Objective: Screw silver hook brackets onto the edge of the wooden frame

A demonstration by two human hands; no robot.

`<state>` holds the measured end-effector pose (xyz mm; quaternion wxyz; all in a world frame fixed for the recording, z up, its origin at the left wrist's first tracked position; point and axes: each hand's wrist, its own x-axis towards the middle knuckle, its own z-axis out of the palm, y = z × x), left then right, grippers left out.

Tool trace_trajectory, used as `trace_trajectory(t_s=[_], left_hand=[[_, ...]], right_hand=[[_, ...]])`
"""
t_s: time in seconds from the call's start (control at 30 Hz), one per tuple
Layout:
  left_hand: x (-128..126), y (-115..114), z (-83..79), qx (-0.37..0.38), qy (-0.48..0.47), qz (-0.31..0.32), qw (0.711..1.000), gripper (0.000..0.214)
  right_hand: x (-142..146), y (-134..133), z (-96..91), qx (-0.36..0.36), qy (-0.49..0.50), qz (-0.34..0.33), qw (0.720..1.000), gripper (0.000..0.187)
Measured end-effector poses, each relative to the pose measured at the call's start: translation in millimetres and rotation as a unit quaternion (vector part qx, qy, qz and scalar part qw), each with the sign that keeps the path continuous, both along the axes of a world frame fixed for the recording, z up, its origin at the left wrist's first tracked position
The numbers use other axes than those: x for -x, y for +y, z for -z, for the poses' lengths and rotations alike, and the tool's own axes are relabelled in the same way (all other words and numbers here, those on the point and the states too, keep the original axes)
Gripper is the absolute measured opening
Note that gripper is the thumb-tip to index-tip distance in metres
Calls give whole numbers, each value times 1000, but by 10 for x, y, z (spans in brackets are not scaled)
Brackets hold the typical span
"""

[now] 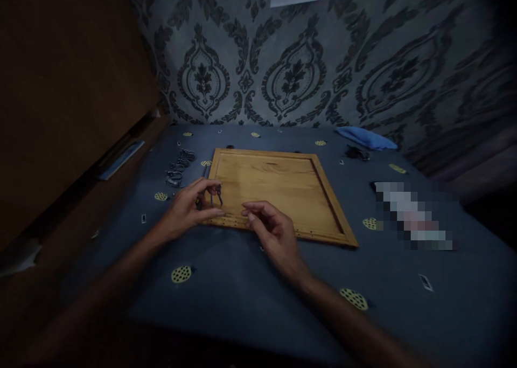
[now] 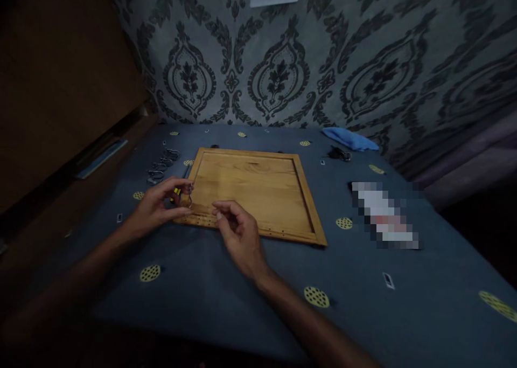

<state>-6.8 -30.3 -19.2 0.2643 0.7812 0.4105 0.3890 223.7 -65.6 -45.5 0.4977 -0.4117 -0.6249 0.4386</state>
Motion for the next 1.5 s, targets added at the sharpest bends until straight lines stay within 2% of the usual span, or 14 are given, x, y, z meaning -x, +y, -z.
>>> trace_trajectory(t_s=[0.1,0.23,0.47,0.67,0.97,1.3,1.5], left_hand=[[154,2,-20,9,37,-7,999,50],[326,-49,22,25,87,8,996,51],[397,-32,96,29,144,45,988,53],[363,-48,124,27,182,65,981,50],[320,-72,93,21,193,96,976,51],[319,-167,104,-5,203,95,975,48],[321,-173,127,7,180,85,980,49]], right_hand=[[57,-10,12,-79,-106,-4,991,16],[208,-29,69,-166,-225,-24,960,22],[290,23,173,-241,-351,-37,904,25],[248,75,231,-271,-373,-36,887,24],[216,73,217,-282,-367,-37,886,23],[217,25,194,-307,-347,-44,885,24],[226,22,192,-307,-353,-49,882,26]])
